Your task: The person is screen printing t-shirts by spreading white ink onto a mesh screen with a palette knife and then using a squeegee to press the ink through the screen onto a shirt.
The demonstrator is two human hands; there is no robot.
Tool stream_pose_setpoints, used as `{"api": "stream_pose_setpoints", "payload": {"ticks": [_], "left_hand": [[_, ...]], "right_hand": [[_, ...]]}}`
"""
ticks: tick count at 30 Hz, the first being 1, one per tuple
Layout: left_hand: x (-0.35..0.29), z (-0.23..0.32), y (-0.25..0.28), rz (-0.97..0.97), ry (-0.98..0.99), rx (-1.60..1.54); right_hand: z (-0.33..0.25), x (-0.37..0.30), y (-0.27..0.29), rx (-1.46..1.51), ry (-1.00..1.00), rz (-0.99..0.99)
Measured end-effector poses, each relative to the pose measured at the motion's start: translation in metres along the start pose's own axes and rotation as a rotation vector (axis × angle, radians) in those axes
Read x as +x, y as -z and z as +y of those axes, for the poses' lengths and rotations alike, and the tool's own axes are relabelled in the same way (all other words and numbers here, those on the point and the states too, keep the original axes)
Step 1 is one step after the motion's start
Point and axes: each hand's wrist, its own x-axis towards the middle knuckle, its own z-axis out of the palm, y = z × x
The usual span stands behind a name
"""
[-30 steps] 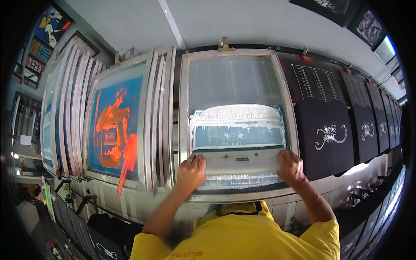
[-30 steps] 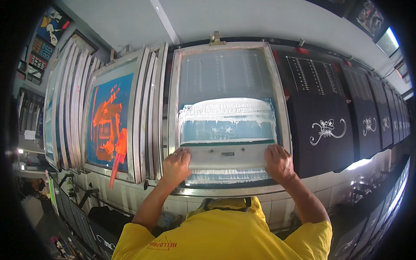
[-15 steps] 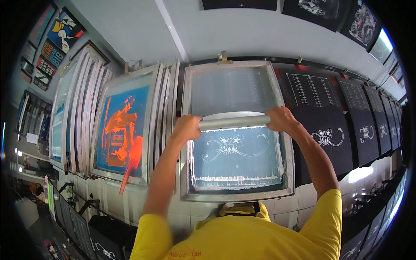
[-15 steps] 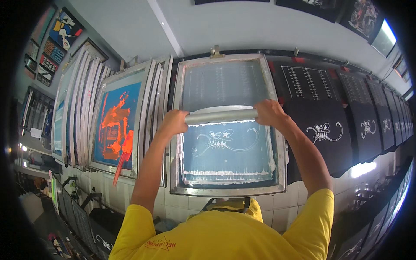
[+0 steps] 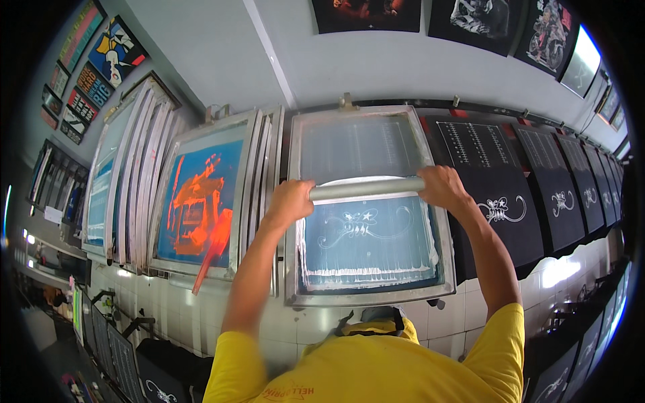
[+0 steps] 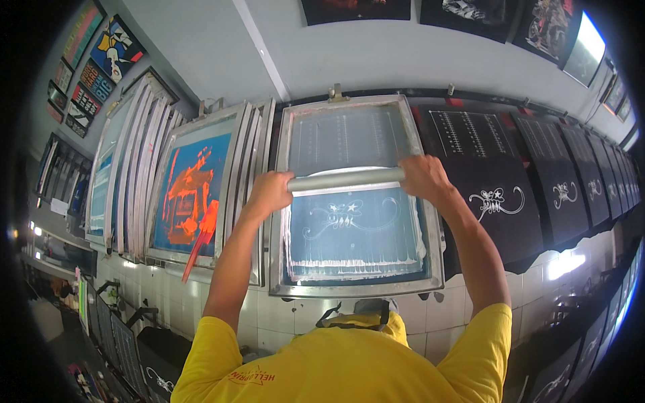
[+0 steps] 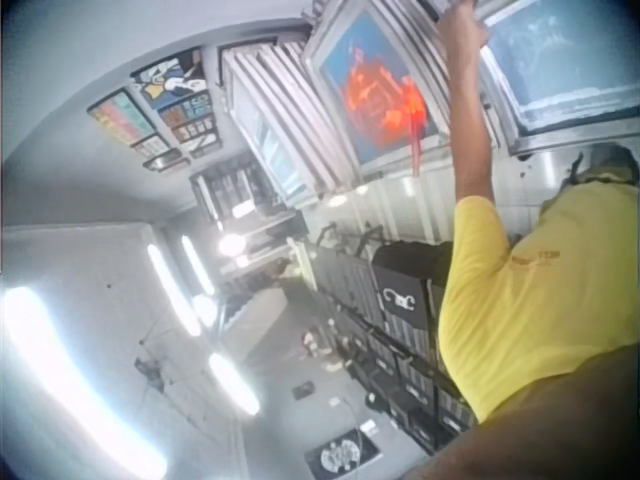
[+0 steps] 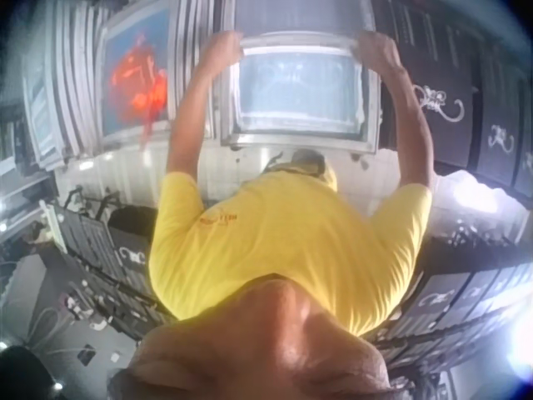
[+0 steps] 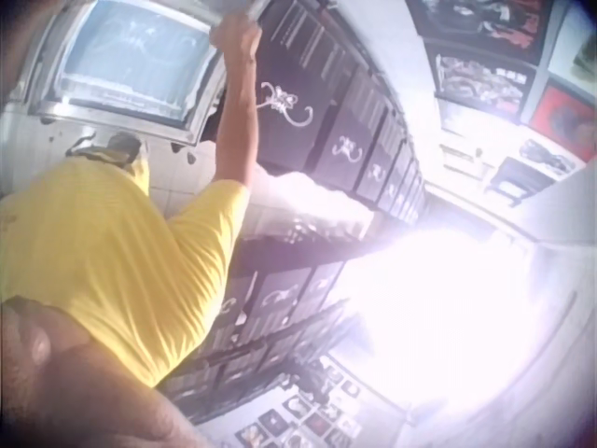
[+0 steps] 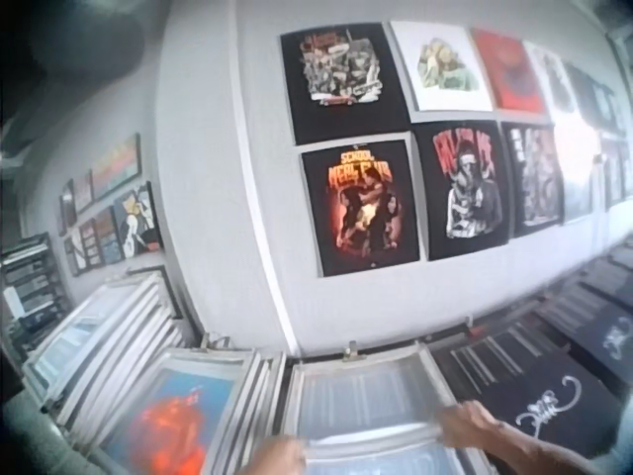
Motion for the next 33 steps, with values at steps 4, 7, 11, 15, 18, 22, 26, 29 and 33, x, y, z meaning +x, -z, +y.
{"api": "stream_pose_setpoints", "payload": {"ticks": [4,7,11,15,18,22,26,29,33], "left_hand": [[-0.066,0.029,-0.004,0.005,-0.03,-0.043],[-0.121,0.044,-0.015,0.034,-0.082,0.036],[-0.177,0.055,-0.044,0.062,-0.082,0.026],[-0.212,0.059,-0.073,0.067,-0.096,0.009],[-0.233,0.065,-0.087,0.124,-0.125,0.065],[-0.243,0.073,-0.088,0.057,-0.078,0.027],[-0.246,0.066,-0.08,-0.045,-0.101,-0.103],[-0.243,0.048,-0.062,0.005,-0.071,-0.328],[-0.243,0.006,-0.109,0.121,0.363,-0.349]], "right_hand": [[-0.009,-0.075,-0.02,0.057,0.084,0.152],[-0.032,-0.129,-0.037,0.134,0.098,0.24],[-0.059,-0.186,-0.049,0.151,0.051,0.198],[-0.075,-0.221,-0.069,0.094,0.083,0.253],[-0.09,-0.231,-0.061,0.099,0.023,0.128],[-0.101,-0.246,-0.061,0.13,-0.004,0.107],[-0.096,-0.251,-0.057,0.192,0.009,0.084],[-0.075,-0.249,-0.063,0.315,-0.071,0.267],[-0.037,-0.242,-0.09,0.337,-0.456,0.416]]}}
